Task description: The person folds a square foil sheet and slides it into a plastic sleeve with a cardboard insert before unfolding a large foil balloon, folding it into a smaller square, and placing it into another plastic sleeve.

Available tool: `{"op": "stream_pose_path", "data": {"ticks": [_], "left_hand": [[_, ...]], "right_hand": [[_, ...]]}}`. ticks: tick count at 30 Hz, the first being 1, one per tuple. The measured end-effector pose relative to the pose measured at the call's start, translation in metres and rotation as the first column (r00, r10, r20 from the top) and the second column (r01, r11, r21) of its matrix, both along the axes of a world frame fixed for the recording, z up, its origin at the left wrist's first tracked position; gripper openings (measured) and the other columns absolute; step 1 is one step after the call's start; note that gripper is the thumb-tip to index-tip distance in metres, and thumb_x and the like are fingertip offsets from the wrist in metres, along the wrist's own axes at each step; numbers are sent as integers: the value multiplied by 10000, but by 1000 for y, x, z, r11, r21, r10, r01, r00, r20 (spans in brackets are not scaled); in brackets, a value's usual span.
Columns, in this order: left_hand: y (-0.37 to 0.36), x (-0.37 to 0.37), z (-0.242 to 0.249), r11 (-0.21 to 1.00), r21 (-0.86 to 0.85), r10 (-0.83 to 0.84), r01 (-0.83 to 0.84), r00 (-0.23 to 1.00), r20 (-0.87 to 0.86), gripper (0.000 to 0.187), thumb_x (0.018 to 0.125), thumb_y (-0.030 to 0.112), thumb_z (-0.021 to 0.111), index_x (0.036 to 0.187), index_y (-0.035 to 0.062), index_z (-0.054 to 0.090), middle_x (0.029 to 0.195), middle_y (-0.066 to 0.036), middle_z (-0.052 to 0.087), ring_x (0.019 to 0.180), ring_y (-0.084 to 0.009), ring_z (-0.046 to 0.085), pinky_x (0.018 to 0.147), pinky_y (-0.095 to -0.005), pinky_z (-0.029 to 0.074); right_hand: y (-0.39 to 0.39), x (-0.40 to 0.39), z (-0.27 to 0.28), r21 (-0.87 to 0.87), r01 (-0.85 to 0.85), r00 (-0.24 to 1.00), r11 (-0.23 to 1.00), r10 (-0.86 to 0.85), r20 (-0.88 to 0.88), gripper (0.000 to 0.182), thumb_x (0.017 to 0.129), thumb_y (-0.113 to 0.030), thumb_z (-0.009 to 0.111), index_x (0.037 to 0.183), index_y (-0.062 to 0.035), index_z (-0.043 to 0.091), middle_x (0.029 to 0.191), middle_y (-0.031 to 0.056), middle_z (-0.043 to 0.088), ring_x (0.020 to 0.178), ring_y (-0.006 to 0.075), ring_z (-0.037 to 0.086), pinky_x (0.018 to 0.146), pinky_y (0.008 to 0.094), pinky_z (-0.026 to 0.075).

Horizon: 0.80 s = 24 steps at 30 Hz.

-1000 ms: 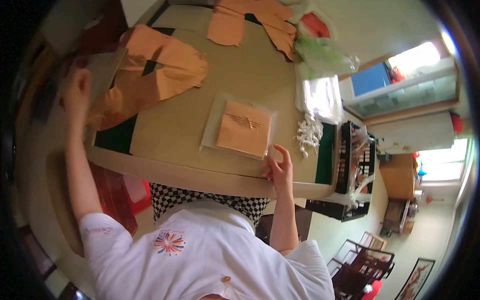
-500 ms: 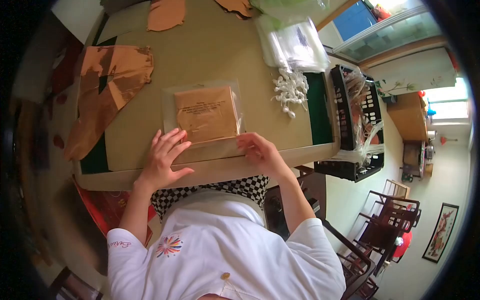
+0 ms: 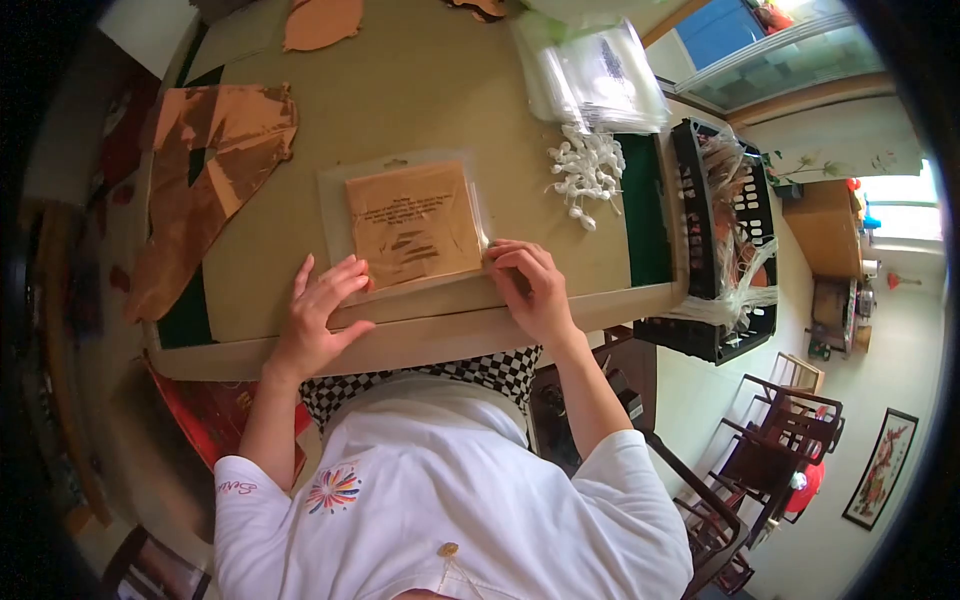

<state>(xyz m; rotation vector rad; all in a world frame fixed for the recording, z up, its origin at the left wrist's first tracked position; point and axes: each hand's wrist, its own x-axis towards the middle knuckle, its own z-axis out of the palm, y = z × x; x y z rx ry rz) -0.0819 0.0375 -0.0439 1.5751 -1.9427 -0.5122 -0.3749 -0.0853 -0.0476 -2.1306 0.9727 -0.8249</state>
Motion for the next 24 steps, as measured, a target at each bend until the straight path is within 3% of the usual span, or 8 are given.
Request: {"op": "stream_pose_path", "data": {"ticks": [2,5,7,8,14,17,24], "left_hand": [[0,1,-4,999,-22,37,-38,998,-41,344,752,184,793,1059,142,644,1249,-23,618,1247,-179,540,1143,-499,274],[-3,2,-5,995,-51,84,-88,993,-86,171,774,129,766,905,124,657,1172,-13,659,1191,-178,583,1124,-476,305],[-5,0,-4,992,-51,110,-116,989,-97,126,780,111,755,830,113,640,1151,-9,667,1172,-178,594,1108,-472,325],[-6,-1,-3,990,-48,123,-129,986,-110,126,779,87,746,828,110,632,1141,-13,671,1163,-187,601,1098,-473,334],[-13,-8,-1,982,-62,170,-177,980,-108,158,749,17,718,795,92,588,1061,-27,672,1088,-219,632,1028,-469,393],[-16,-10,1,979,-82,181,-185,982,-59,169,733,9,717,787,84,575,1035,-29,663,1063,-227,635,999,-463,415],[-17,-11,-3,975,-113,186,-192,981,-63,205,753,-13,687,845,81,529,1036,-38,646,1067,-235,629,989,-463,426]], "right_hand": [[-2,4,1,-84,-16,999,996,12,-52,167,781,24,690,918,-44,621,1013,82,665,1044,296,616,920,380,455],[2,14,16,-53,51,995,997,-55,-82,175,782,-10,707,939,-58,645,958,63,664,1004,283,606,894,375,453],[-4,8,8,-116,-34,994,993,21,-108,166,777,-34,722,929,-66,662,925,56,659,969,277,594,872,370,451],[-7,7,4,-146,-78,991,986,60,-123,162,775,-46,730,924,-70,670,909,52,657,952,273,588,861,368,450],[-3,21,-1,-43,148,984,988,-152,-95,96,760,-60,746,830,-74,681,849,49,632,870,253,568,806,362,444],[-2,26,2,-109,168,974,980,-182,-134,108,750,-19,739,837,-55,685,817,54,630,835,233,569,766,331,466],[-1,30,0,-144,201,968,969,-219,-124,114,751,-18,730,835,-65,670,811,57,608,836,249,560,774,345,459]]}}
